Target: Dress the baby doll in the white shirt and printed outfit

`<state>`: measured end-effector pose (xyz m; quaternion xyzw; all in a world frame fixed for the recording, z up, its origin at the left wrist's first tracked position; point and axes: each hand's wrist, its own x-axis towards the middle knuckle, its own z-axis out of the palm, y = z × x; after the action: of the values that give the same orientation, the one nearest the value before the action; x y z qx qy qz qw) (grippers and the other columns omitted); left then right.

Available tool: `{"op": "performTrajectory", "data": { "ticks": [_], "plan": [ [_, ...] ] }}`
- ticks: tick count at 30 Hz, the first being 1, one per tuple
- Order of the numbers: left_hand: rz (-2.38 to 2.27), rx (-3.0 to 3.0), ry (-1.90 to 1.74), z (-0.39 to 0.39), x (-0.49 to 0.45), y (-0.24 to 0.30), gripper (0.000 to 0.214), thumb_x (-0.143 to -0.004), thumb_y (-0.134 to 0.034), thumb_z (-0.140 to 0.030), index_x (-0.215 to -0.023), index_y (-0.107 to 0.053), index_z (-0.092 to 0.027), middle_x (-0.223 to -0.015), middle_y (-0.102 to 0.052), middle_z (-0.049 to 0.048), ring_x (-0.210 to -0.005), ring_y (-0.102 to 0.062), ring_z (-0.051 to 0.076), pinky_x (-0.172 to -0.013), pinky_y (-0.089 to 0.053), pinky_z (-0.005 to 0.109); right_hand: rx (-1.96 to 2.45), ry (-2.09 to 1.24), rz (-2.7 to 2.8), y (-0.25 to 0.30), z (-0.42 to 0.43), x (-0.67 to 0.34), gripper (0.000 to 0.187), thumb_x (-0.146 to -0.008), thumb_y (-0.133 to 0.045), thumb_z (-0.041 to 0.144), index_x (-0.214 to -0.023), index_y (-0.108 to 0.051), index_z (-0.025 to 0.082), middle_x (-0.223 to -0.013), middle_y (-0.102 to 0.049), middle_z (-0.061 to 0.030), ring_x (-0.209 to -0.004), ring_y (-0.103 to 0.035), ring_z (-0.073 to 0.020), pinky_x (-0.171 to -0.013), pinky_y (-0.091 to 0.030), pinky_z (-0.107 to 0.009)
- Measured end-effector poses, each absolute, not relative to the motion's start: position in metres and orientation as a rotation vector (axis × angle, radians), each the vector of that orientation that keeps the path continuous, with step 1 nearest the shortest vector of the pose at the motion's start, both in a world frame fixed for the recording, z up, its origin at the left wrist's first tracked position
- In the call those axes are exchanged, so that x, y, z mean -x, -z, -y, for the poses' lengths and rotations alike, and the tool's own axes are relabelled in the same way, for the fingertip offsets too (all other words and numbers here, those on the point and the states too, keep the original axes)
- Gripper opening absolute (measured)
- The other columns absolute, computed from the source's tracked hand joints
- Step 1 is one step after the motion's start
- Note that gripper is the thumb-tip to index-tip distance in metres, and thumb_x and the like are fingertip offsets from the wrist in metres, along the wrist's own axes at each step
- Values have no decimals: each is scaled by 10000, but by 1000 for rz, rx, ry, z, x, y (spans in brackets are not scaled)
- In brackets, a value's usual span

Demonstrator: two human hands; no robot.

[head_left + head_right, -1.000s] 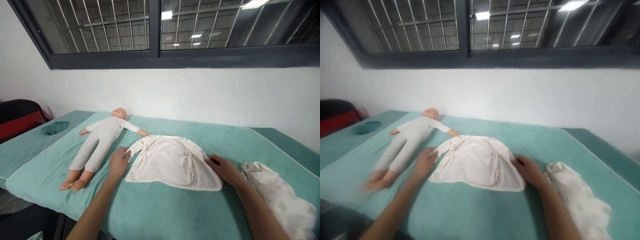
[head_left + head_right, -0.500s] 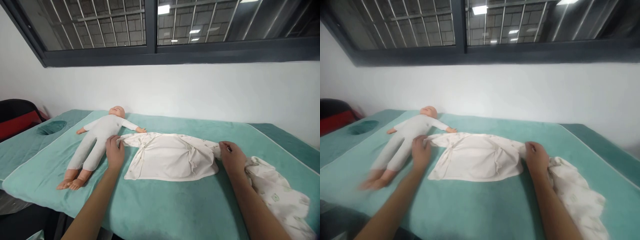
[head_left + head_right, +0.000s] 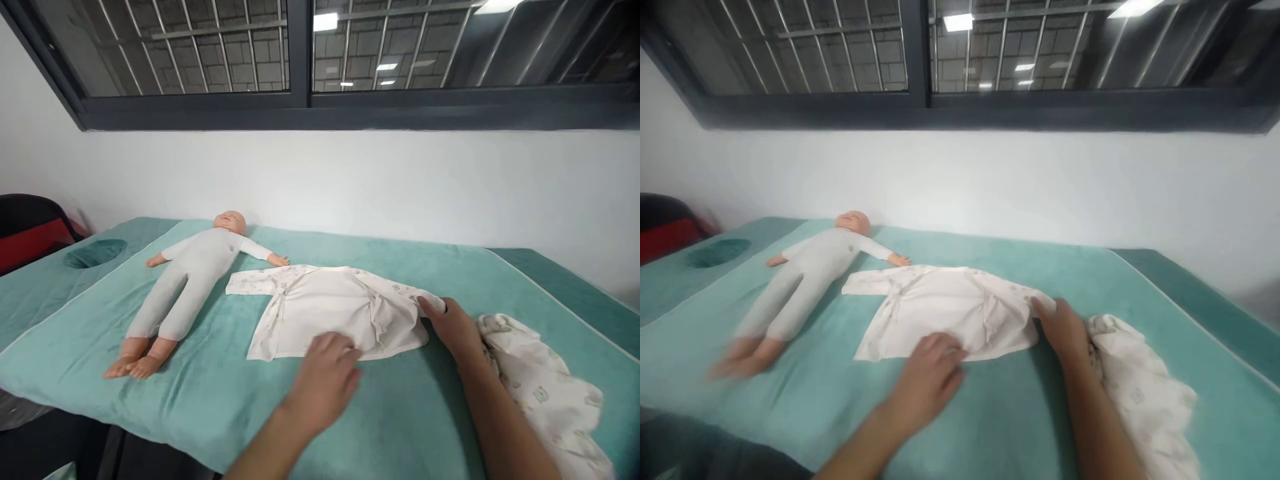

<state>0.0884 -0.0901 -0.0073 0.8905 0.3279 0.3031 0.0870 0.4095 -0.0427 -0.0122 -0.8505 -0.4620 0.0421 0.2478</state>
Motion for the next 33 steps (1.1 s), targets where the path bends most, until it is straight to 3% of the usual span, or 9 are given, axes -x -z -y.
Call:
{"op": "performTrajectory", "data": {
  "ticks": [4,8,13,18,28,33],
  "plan": [
    [-974,-2682,-780,88,-174,5,235,-849,-607,-302,-1057,-607,-193,-1098,-599,105,-1039,-521,281,-838,-481,482,2098,-170,1304,12,43,-410,425,-822,-482,559,-928,-643,180,-872,-700,-107,-806,-625,-268,-712,-448,-359],
    [-1146,-2656,-722,75,-207,6,102,-879,-550,-249,-884,-616,-171,-996,-585,110,-955,-535,278,-775,-469,479,1983,-165,1206,9,45,-406,442,-818,-477,559,-924,-659,170,-857,-702,-92,-785,-603,-249,-719,-441,-347],
    [-926,-2756,-973,79,-199,8,151,-921,-465,-171,-958,-611,-188,-1077,-598,103,-993,-533,229,-791,-443,405,2009,-123,1128,7,43,-404,425,-815,-489,542,-889,-660,160,-816,-689,-102,-741,-571,-238,-686,-417,-339],
    [-634,-2796,-957,85,-194,8,169,-939,-454,-221,-939,-619,-181,-906,-647,57,-844,-558,188,-702,-428,354,2026,57,1059,14,32,-412,499,-831,-445,553,-1003,-657,136,-915,-686,-139,-782,-552,-256,-761,-428,-381],
    [-579,-2652,-1032,86,-190,4,194,-925,-475,-267,-941,-653,-192,-884,-708,11,-788,-620,166,-722,-475,324,1986,103,1053,18,12,-423,482,-835,-406,444,-1099,-622,104,-1048,-657,-182,-879,-586,-281,-849,-442,-407],
    [-835,-2244,-1212,80,-175,4,193,-932,-460,-219,-926,-653,-205,-872,-711,22,-814,-640,153,-735,-502,282,1983,50,1051,21,17,-420,515,-795,-507,503,-1096,-623,102,-1019,-661,-196,-918,-599,-317,-873,-442,-457]
  ]
}}
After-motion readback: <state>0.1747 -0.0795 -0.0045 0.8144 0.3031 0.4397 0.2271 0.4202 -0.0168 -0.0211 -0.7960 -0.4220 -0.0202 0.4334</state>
